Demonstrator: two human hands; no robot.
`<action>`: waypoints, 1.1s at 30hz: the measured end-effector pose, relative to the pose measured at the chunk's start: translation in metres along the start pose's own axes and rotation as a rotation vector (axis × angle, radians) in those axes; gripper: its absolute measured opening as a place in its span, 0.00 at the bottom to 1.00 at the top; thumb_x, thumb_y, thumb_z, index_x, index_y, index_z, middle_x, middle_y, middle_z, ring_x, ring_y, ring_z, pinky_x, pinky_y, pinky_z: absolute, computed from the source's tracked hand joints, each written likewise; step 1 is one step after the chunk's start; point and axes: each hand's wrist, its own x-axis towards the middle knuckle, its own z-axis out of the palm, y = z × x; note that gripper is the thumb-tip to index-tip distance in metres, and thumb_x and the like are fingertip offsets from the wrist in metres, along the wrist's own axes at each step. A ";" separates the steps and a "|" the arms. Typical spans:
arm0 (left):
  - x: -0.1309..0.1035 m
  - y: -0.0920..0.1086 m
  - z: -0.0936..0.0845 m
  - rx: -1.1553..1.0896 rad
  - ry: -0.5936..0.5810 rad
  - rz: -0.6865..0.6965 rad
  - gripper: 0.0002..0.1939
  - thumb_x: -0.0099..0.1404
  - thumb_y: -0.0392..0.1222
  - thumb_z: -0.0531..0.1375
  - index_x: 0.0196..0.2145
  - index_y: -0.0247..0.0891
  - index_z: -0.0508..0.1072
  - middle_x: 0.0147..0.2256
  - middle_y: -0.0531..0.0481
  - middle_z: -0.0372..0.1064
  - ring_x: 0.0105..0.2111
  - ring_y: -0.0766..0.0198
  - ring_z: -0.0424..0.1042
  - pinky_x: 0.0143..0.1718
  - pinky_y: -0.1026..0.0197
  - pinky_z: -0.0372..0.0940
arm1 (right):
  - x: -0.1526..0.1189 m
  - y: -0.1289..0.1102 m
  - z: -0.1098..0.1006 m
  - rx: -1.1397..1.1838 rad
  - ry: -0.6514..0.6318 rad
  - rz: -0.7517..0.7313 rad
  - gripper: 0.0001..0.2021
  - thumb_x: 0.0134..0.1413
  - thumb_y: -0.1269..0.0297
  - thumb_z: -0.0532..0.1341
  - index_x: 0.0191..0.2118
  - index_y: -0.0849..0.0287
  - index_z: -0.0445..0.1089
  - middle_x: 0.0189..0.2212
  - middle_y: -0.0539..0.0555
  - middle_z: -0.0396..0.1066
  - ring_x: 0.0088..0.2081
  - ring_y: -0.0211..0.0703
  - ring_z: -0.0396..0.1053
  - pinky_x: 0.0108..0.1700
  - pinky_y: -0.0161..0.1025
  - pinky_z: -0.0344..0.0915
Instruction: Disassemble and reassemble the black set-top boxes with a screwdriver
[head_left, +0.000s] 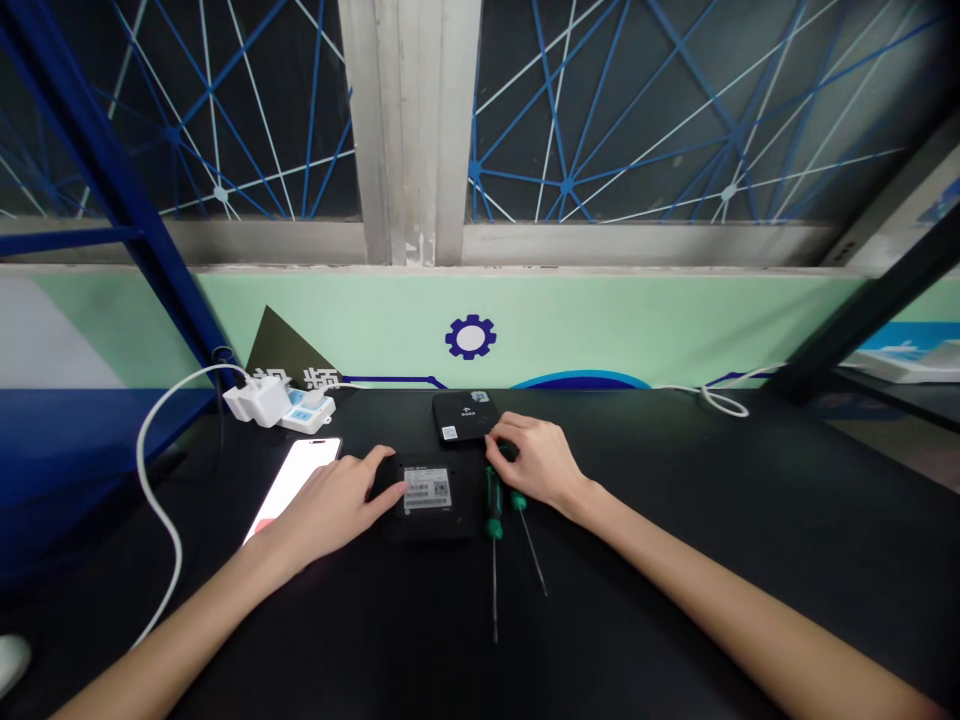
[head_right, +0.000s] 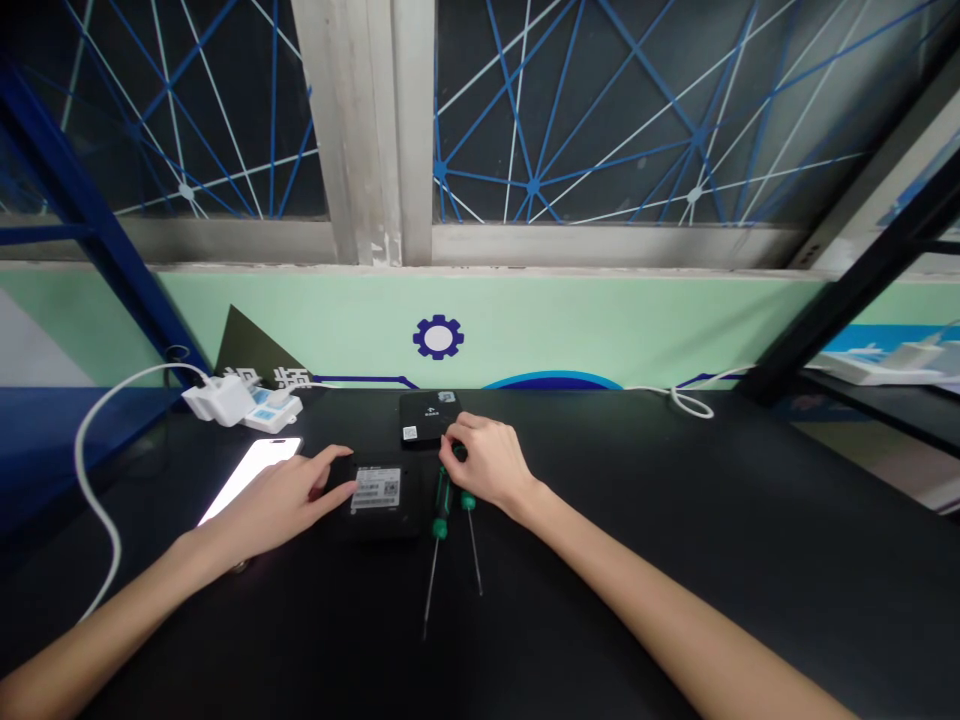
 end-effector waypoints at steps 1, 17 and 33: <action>0.000 0.000 0.000 -0.003 -0.005 -0.002 0.30 0.73 0.61 0.45 0.61 0.38 0.64 0.28 0.50 0.70 0.31 0.52 0.73 0.29 0.60 0.57 | 0.000 0.000 -0.001 0.012 0.012 -0.040 0.10 0.58 0.67 0.57 0.30 0.58 0.75 0.30 0.54 0.75 0.31 0.44 0.69 0.31 0.38 0.56; 0.006 -0.006 0.010 -0.354 -0.085 -0.051 0.29 0.68 0.61 0.51 0.58 0.38 0.63 0.20 0.59 0.62 0.26 0.59 0.67 0.30 0.62 0.55 | 0.000 -0.022 -0.018 0.184 -0.362 -0.401 0.40 0.48 0.39 0.67 0.61 0.59 0.64 0.50 0.63 0.71 0.47 0.57 0.64 0.51 0.53 0.58; 0.005 -0.005 -0.002 -0.762 0.054 0.010 0.29 0.69 0.56 0.55 0.62 0.40 0.61 0.18 0.63 0.54 0.20 0.67 0.55 0.23 0.66 0.47 | 0.000 -0.019 -0.008 0.545 -0.276 -0.214 0.49 0.38 0.49 0.77 0.65 0.52 0.55 0.57 0.61 0.60 0.54 0.56 0.65 0.54 0.52 0.68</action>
